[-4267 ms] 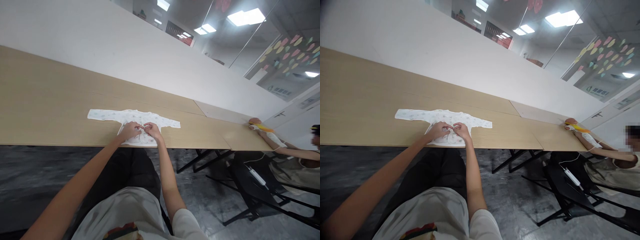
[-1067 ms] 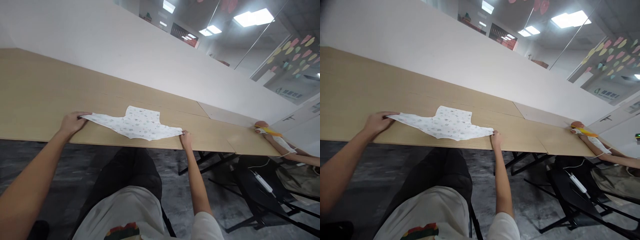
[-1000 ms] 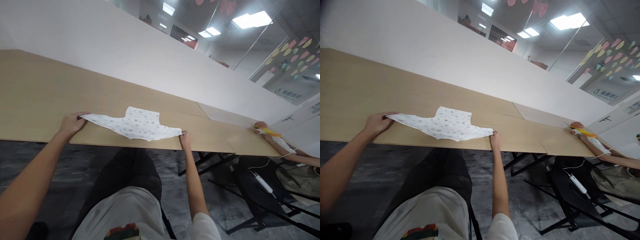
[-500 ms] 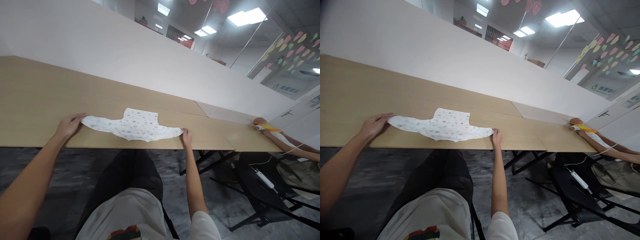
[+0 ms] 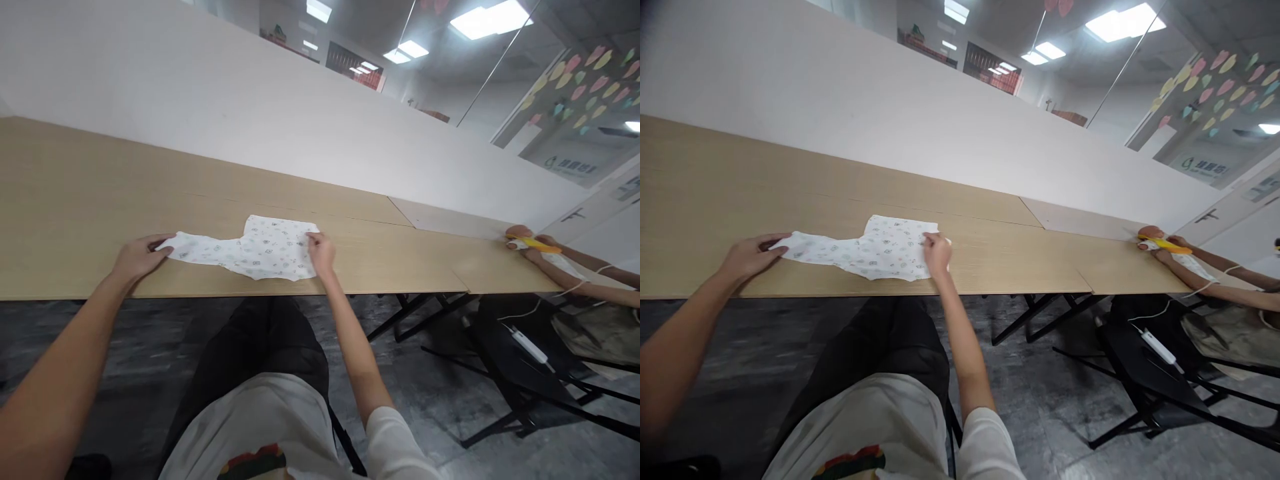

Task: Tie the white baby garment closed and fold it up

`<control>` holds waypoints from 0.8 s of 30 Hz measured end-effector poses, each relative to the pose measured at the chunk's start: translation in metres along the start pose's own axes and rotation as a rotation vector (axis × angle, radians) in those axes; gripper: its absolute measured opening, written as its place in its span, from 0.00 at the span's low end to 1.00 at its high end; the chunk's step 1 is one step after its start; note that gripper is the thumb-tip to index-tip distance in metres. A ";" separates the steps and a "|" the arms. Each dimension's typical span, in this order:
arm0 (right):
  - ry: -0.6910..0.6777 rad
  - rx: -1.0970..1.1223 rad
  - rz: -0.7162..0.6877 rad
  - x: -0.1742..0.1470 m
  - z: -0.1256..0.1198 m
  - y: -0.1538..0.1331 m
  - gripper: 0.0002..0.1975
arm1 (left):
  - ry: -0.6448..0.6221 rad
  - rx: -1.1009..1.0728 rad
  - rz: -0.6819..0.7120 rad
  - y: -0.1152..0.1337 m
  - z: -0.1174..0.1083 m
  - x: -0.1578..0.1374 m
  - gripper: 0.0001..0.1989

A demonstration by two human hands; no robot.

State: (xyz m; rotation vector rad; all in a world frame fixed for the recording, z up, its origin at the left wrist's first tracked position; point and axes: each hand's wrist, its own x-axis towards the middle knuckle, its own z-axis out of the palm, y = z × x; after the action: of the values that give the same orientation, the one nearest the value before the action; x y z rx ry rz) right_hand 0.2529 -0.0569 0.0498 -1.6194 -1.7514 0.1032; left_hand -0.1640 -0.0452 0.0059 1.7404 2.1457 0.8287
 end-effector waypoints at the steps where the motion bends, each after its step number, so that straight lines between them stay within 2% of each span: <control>1: -0.059 -0.029 -0.038 -0.004 0.013 -0.015 0.20 | -0.007 0.002 0.002 0.000 -0.001 -0.001 0.32; 4: -0.217 -0.119 -0.092 -0.019 0.047 -0.045 0.19 | -0.013 0.013 -0.015 0.002 -0.002 -0.003 0.33; 7: -0.276 -0.174 -0.154 -0.032 0.066 -0.053 0.18 | -0.011 0.026 -0.020 0.004 -0.003 -0.003 0.33; 15: -0.272 -0.201 -0.180 -0.026 0.060 -0.057 0.21 | 0.002 0.010 0.004 0.001 -0.001 -0.002 0.33; 24: -0.300 -0.198 -0.225 -0.031 0.071 -0.068 0.20 | 0.002 0.021 -0.014 0.002 -0.001 -0.003 0.33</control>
State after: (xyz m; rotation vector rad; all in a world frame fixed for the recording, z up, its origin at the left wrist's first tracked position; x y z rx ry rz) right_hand 0.1551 -0.0687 0.0195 -1.5939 -2.2243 0.0704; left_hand -0.1625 -0.0479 0.0074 1.7335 2.1726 0.8078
